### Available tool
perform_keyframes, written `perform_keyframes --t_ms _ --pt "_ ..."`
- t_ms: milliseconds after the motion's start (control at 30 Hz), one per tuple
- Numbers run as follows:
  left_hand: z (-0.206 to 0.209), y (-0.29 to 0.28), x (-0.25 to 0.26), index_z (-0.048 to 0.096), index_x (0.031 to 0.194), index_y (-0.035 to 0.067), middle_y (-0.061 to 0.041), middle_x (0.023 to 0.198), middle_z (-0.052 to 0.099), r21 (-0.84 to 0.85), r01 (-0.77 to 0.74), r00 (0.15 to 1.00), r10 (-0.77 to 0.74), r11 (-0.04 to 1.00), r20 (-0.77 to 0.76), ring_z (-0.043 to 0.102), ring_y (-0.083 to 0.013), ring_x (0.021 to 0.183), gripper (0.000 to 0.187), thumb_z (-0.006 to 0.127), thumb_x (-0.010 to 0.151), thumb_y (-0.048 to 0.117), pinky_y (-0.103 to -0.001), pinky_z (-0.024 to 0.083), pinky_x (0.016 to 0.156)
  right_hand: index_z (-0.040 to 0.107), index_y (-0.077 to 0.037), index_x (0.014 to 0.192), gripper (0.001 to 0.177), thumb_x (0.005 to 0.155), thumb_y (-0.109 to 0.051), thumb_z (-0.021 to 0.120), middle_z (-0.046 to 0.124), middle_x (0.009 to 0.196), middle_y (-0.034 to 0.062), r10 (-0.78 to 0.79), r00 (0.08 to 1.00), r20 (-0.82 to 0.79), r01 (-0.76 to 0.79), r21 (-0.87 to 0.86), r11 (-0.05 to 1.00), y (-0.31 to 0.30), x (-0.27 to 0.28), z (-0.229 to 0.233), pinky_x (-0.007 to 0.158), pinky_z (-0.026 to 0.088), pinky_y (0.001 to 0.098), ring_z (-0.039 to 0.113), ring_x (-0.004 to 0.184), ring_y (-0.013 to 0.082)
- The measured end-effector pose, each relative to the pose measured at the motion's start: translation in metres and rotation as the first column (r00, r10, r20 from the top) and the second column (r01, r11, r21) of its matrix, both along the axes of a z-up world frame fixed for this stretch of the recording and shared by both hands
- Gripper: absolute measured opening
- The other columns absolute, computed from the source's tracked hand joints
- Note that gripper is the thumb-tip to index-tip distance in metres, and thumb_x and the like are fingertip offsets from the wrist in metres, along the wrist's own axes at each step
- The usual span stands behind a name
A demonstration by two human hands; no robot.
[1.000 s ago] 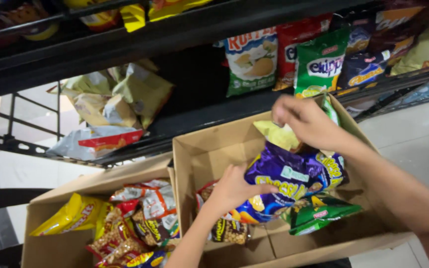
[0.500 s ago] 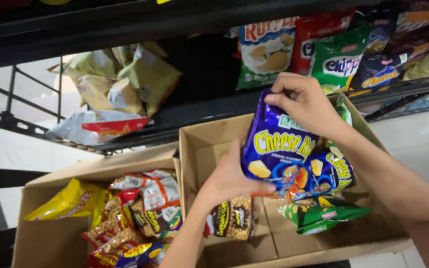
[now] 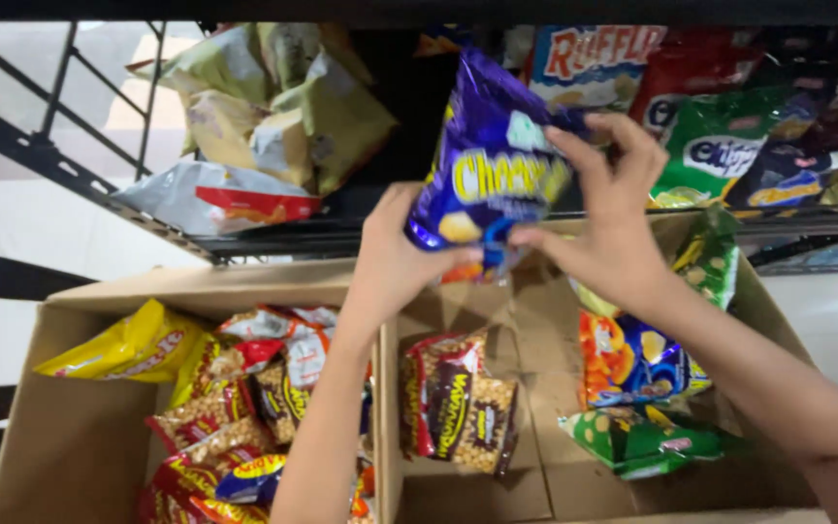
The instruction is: Organizing and stocking bags of snacks onto store shelves from cardboard boxes.
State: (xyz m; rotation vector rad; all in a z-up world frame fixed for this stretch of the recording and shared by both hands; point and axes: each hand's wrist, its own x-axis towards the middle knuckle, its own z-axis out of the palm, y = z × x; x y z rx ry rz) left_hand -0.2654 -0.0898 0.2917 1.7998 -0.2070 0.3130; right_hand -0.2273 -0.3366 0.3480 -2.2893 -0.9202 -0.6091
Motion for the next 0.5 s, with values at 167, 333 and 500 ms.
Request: perform_keyframes --t_ms 167,333,500 --pt "-0.021 0.009 0.037 0.065 0.123 -0.002 -0.014 0.112 0.067 0.045 -0.213 0.969 0.205 0.976 0.14 0.069 -0.0264 0.105 0.078 0.098 0.057 0.023 -0.035 0.056 0.096 0.019 -0.011 0.164 0.122 0.078 -0.039 0.1 0.016 0.162 0.0228 -0.018 0.999 0.042 0.011 0.162 0.987 0.038 0.058 -0.081 0.132 0.031 0.0417 0.024 0.156 0.0362" --pt "-0.064 0.017 0.091 0.051 0.14 -0.002 -0.018 0.128 0.062 -0.085 -0.214 0.947 0.228 0.973 0.228 0.065 -0.0306 0.119 0.094 0.097 0.061 0.02 -0.037 0.052 0.104 0.0 0.001 0.165 0.141 0.076 -0.04 0.1 0.016 0.171 0.0254 0.194 0.971 -0.141 -0.111 0.449 0.887 0.091 0.13 -0.109 0.134 0.025 0.0465 0.025 0.16 0.0388" --pt "-0.096 0.048 0.106 0.037 0.153 0.003 -0.022 0.142 0.056 0.03 -0.415 0.881 0.394 0.909 0.261 0.057 -0.0357 0.134 0.09 0.088 0.081 0.018 -0.039 0.048 0.109 0.008 0.004 0.16 0.141 0.073 -0.049 0.105 0.024 0.164 0.0285 -0.152 0.986 0.067 0.125 0.304 0.944 0.102 0.254 -0.174 0.131 0.024 0.049 0.027 0.155 0.0421"
